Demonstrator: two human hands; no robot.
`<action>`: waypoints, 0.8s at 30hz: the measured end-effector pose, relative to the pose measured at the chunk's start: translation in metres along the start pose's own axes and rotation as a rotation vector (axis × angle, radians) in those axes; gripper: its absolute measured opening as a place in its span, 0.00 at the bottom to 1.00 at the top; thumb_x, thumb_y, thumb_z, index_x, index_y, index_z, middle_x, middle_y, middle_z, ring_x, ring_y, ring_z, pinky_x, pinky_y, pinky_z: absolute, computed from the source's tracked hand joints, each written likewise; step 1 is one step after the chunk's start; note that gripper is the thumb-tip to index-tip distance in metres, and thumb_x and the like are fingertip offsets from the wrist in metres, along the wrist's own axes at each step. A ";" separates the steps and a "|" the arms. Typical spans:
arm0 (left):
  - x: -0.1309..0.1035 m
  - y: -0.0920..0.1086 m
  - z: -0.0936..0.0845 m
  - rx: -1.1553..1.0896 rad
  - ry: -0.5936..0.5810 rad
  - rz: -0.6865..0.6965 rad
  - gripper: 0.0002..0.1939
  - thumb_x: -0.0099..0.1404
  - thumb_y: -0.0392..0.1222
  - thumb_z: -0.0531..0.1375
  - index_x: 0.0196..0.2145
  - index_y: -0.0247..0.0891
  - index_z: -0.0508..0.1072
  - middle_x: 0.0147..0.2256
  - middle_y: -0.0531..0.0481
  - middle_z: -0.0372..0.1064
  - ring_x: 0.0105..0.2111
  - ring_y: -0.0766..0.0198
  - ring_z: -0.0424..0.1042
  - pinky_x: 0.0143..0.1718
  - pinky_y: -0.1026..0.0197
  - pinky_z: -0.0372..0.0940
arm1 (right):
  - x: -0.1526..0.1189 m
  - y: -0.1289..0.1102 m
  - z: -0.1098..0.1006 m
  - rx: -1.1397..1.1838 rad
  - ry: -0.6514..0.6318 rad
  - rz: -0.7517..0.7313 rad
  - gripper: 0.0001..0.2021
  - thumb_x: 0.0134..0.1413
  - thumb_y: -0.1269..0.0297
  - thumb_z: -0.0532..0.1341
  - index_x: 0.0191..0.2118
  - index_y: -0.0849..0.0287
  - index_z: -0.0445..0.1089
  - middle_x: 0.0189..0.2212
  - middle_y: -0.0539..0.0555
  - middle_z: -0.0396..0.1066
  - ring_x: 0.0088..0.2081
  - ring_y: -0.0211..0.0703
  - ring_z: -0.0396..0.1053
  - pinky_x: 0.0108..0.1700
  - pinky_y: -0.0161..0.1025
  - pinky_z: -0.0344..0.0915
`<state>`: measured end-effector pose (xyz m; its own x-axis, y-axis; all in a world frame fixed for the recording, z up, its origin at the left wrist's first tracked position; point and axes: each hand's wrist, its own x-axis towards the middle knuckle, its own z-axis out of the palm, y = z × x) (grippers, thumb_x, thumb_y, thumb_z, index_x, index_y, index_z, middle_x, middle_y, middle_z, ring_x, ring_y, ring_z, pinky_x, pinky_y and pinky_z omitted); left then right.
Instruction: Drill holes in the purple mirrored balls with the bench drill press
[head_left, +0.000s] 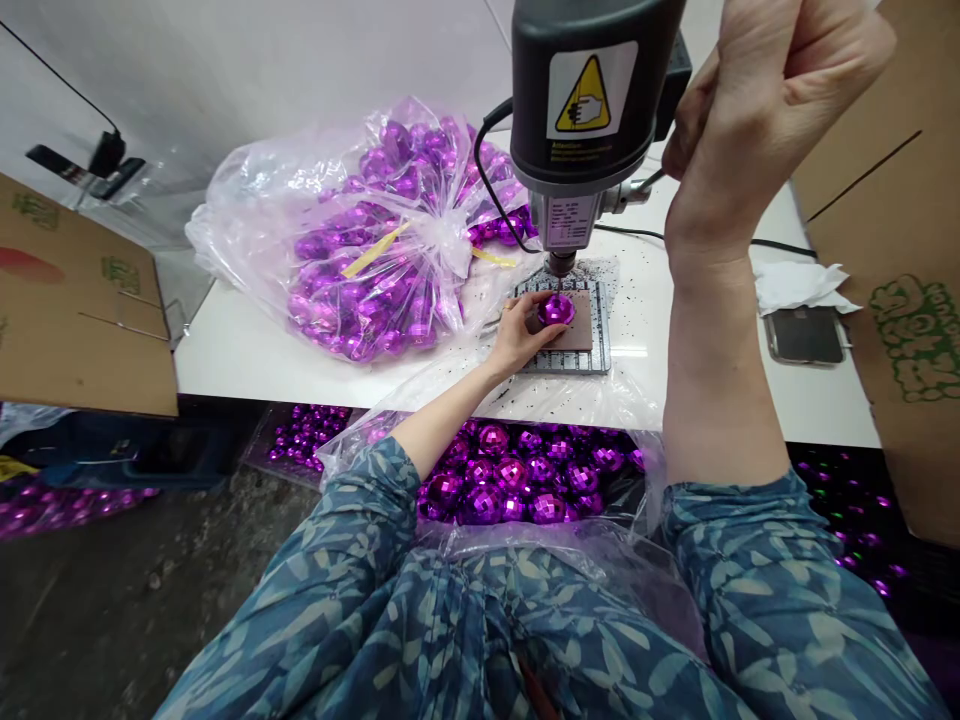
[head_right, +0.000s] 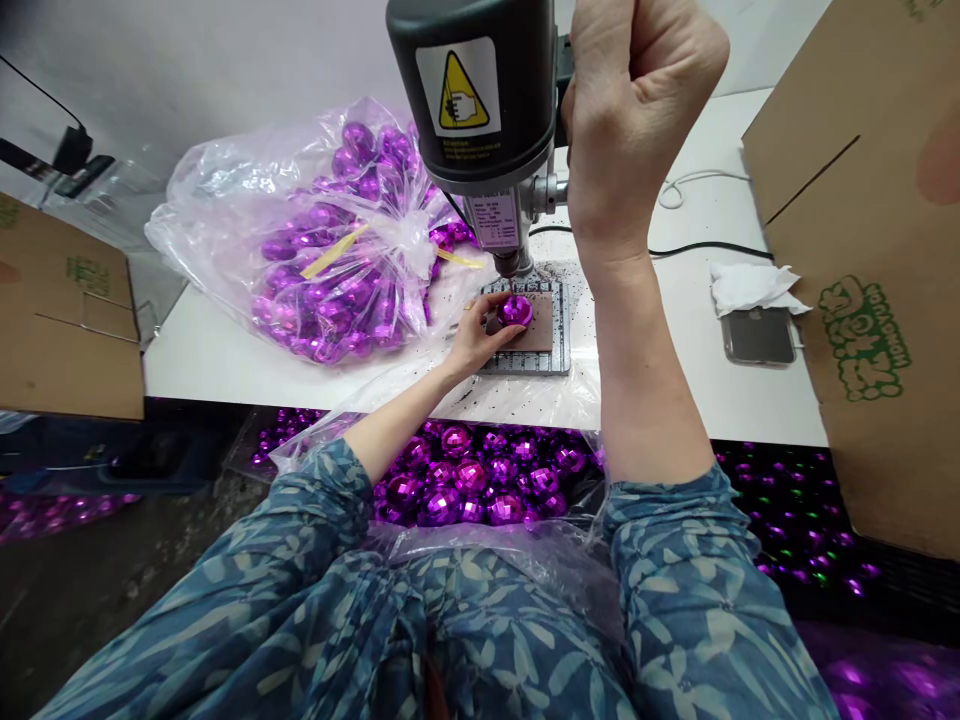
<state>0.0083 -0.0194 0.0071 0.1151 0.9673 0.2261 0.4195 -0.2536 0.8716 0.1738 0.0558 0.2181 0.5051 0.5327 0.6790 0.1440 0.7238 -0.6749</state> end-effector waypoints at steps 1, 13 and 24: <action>0.001 0.000 0.002 -0.007 -0.005 0.013 0.27 0.63 0.49 0.77 0.57 0.44 0.77 0.54 0.41 0.79 0.61 0.46 0.73 0.65 0.41 0.67 | -0.001 0.001 -0.001 -0.011 -0.009 -0.016 0.28 0.68 0.77 0.56 0.24 0.52 0.36 0.18 0.45 0.33 0.21 0.31 0.39 0.30 0.39 0.45; 0.002 -0.015 0.010 -0.137 -0.029 0.009 0.29 0.64 0.48 0.76 0.58 0.42 0.74 0.56 0.41 0.76 0.61 0.48 0.74 0.67 0.42 0.67 | -0.025 -0.007 -0.015 0.205 0.002 -0.248 0.34 0.63 0.41 0.61 0.20 0.55 0.42 0.13 0.44 0.41 0.17 0.27 0.37 0.27 0.39 0.38; 0.002 -0.015 0.010 -0.118 -0.026 -0.001 0.29 0.63 0.50 0.77 0.57 0.45 0.75 0.54 0.43 0.76 0.60 0.47 0.74 0.67 0.40 0.67 | -0.063 0.017 -0.035 0.153 0.111 -0.258 0.39 0.66 0.38 0.62 0.26 0.58 0.35 0.17 0.45 0.34 0.17 0.23 0.41 0.28 0.36 0.36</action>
<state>0.0108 -0.0142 -0.0098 0.1387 0.9666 0.2155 0.3105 -0.2490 0.9174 0.1740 0.0194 0.1533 0.5598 0.2775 0.7808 0.1541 0.8910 -0.4272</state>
